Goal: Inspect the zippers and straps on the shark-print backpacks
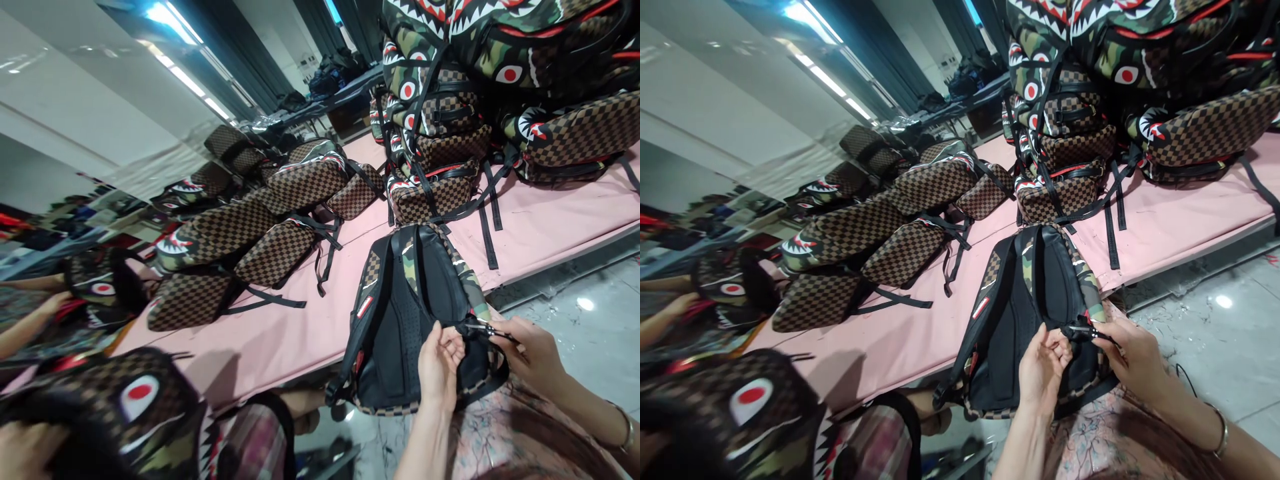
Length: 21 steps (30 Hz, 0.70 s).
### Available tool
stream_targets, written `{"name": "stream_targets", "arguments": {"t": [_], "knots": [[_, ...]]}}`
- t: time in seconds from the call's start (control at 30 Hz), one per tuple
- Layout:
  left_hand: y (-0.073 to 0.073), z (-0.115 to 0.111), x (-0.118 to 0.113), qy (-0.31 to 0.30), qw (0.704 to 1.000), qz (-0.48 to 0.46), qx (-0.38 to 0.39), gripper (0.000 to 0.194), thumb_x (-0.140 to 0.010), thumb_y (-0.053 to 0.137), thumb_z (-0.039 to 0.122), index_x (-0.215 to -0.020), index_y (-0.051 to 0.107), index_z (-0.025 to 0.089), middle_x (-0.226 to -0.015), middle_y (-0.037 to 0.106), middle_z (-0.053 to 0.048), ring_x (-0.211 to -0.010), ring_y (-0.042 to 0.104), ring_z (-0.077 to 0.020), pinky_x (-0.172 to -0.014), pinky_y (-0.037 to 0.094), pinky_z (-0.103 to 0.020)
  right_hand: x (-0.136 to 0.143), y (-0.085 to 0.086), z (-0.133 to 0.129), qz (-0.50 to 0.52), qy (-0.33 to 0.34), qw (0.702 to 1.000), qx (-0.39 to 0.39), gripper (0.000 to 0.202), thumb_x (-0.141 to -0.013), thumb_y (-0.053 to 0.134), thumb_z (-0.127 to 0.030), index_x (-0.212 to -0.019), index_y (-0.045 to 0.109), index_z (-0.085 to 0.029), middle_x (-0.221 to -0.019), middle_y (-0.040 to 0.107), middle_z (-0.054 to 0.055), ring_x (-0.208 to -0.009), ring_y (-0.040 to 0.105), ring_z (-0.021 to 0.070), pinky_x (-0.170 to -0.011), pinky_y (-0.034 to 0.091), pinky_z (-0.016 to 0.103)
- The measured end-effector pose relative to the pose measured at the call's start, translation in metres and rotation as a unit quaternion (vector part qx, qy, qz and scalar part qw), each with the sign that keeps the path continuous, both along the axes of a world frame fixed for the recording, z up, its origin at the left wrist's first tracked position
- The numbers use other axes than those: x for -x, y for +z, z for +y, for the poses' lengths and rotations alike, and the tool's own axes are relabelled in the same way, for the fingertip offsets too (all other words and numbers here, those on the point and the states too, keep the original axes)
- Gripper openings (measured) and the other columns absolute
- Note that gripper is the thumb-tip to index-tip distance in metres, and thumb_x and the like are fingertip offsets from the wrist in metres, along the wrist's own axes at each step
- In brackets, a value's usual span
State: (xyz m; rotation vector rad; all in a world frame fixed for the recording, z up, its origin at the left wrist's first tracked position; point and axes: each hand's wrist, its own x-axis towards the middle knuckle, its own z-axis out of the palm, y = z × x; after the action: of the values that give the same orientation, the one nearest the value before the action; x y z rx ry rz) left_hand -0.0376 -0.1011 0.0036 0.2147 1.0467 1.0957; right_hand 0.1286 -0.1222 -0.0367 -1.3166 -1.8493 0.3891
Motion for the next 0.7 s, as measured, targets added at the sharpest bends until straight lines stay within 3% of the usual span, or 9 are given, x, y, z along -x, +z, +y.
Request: {"name": "stream_targets", "arguments": {"t": [0.1,0.23,0.4,0.53,0.7], "knots": [[0.000,0.000,0.003,-0.002,1.000,-0.024,0.012,0.040,-0.062,0.069,0.048,-0.064,0.065,0.008,-0.056,0.058,-0.004,-0.054,0.051,-0.0102,-0.056,0.038,-0.022,-0.001,0.000,-0.001,0.018,0.003,1.000,0.004,0.020,-0.087,0.045,-0.024,-0.103,0.057,-0.021,-0.084,0.066,0.006,-0.077,0.061,0.0186,-0.064,0.046,0.027],[0.003,-0.002,0.000,0.007,1.000,-0.029,0.007,0.045,-0.068,0.064,0.051,-0.067,0.068,0.006,-0.060,0.062,-0.006,-0.057,0.053,-0.0112,-0.058,0.040,-0.022,0.000,0.000,-0.003,-0.048,0.003,0.996,-0.076,0.023,-0.086,0.049,-0.024,-0.107,0.056,-0.017,-0.080,0.065,0.006,-0.072,0.059,0.0183,-0.063,0.045,0.027],[0.009,-0.006,-0.005,0.007,0.999,-0.040,-0.001,0.046,-0.073,0.059,0.050,-0.069,0.069,0.006,-0.063,0.063,-0.007,-0.059,0.054,-0.0110,-0.061,0.040,-0.022,0.003,0.005,-0.006,-0.121,-0.044,0.983,-0.133,0.021,-0.086,0.051,-0.024,-0.104,0.058,-0.015,-0.068,0.059,0.004,-0.064,0.055,0.0168,-0.060,0.041,0.026],[0.011,-0.007,-0.008,0.003,0.999,-0.045,-0.010,0.047,-0.077,0.055,0.049,-0.069,0.069,0.006,-0.063,0.063,-0.007,-0.059,0.053,-0.0110,-0.062,0.040,-0.022,0.003,0.008,-0.008,-0.160,-0.072,0.973,-0.149,0.022,-0.086,0.052,-0.026,-0.105,0.059,-0.016,-0.072,0.059,0.004,-0.071,0.056,0.0168,-0.067,0.041,0.026],[0.012,-0.006,-0.011,-0.007,0.996,-0.086,-0.002,0.048,-0.082,0.049,0.047,-0.071,0.068,0.005,-0.063,0.062,-0.007,-0.059,0.053,-0.0106,-0.061,0.040,-0.021,0.002,0.008,-0.006,-0.147,-0.054,0.979,-0.128,0.023,-0.088,0.049,-0.026,-0.106,0.058,-0.016,-0.068,0.058,0.003,-0.068,0.055,0.0154,-0.063,0.040,0.025]]}}
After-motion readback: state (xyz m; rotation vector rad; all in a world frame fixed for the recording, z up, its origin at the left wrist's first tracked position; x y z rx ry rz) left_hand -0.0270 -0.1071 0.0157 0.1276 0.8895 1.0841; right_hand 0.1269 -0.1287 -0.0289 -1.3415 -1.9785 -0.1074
